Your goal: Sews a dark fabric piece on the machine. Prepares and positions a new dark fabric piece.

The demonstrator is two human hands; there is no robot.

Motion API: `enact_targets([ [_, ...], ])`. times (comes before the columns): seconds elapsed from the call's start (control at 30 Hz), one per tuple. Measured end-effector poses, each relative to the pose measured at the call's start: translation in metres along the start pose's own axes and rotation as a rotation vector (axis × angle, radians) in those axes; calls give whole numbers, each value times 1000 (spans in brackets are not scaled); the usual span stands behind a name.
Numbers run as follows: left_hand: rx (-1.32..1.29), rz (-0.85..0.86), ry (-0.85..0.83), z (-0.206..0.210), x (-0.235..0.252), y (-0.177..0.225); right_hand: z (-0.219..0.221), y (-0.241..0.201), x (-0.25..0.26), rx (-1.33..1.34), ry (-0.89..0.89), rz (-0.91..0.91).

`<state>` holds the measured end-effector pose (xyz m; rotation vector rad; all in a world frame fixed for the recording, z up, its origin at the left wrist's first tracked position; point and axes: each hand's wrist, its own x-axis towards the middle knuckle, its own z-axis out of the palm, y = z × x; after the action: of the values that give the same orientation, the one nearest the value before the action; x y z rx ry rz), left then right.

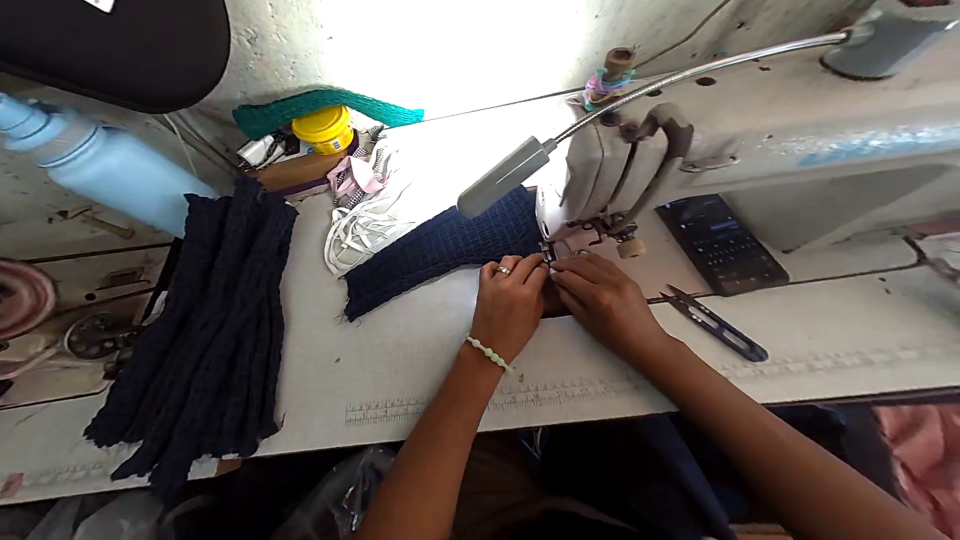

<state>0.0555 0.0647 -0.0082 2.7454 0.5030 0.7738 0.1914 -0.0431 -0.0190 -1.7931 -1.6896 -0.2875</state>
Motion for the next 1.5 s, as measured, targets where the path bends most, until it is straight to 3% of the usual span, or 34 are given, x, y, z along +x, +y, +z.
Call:
enact_targets([
  [0.23, 61, 12, -27, -4, 6, -5, 2, 3, 4, -35, 1, -24],
  [0.53, -53, 30, -257, -26, 39, -18, 5, 2, 9, 30, -2, 72],
  [0.8, -42, 68, -283, -28, 44, -23, 5, 1, 12, 0, 4, 72],
  [0.9, -25, -1, -367, -33, 46, -13, 3, 4, 12, 2, -11, 57],
  [1.07, 36, -268, -684, -49, 58, 26, -3, 15, 15, -49, -30, -5],
  [1.17, 20, -406, -726, -53, 61, 42, -3, 22, 17, -111, -34, -49],
  [1.27, 29, -465, -622, -43, 50, 47, -3, 26, 16, -121, -59, -68],
  [1.4, 169, -205, 1, 7, 9, 33, -1, 29, 13, -118, -52, -64],
  [1.5, 171, -106, 25, 8, 0, 24, -1, 27, 10, -106, -29, -33],
])
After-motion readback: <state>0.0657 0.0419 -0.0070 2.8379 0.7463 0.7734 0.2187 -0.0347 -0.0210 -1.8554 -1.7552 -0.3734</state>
